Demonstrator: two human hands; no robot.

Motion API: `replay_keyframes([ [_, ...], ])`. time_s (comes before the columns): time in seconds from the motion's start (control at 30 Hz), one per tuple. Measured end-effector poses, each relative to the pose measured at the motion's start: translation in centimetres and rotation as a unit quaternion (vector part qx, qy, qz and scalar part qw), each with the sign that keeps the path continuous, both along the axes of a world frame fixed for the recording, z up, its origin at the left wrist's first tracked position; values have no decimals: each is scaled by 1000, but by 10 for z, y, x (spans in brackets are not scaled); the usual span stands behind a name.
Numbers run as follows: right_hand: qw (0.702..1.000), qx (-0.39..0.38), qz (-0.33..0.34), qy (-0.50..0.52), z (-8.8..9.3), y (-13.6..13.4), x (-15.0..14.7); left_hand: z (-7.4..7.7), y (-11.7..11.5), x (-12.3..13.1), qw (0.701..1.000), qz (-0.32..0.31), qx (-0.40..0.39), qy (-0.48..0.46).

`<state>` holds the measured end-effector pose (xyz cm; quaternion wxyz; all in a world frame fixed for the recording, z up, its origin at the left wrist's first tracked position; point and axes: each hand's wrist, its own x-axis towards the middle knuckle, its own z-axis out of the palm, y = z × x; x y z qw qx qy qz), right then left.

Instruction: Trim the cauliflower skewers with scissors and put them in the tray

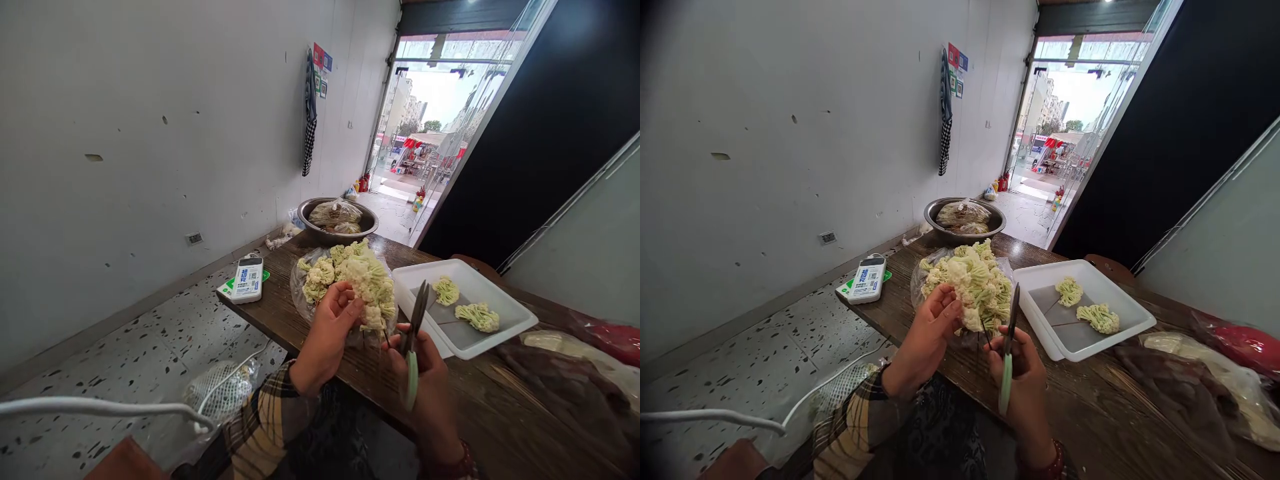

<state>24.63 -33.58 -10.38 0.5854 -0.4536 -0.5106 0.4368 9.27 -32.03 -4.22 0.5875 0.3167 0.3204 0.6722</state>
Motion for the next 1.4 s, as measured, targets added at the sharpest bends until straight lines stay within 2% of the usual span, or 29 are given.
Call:
replay_keyframes([
  [0.17, 996, -48, 35, 63, -4, 4, 6, 1, -2, 0, 1000, 4, 22, 18],
  [0.3, 987, -56, 63, 135, 4, 1, 4, 0, -1, -3, 997, -14, 50, 59],
  [0.37, 986, -58, 71, 138, 11, -4, 3, -1, 1, -6, 994, -8, 61, 87],
  [0.5, 988, -59, 99, 99, 17, -11, 2, -2, 8, -11, 993, 54, 33, 96],
  [0.63, 985, -37, 129, 113, 4, -2, 0, -4, 12, -9, 999, 21, 8, 46],
  [0.73, 987, -34, 114, 108, -5, 7, -1, -4, 11, -8, 1000, -25, 6, -7],
  [0.83, 993, -45, 78, 77, -6, 6, 0, -3, 8, -9, 998, -46, 8, -50],
  [0.97, 996, -53, 52, 41, -4, -3, 0, -2, 6, -12, 995, -51, 21, -85],
  [1.4, 997, -39, 58, 21, -8, -5, 5, 2, 5, -17, 997, -14, 5, -69],
])
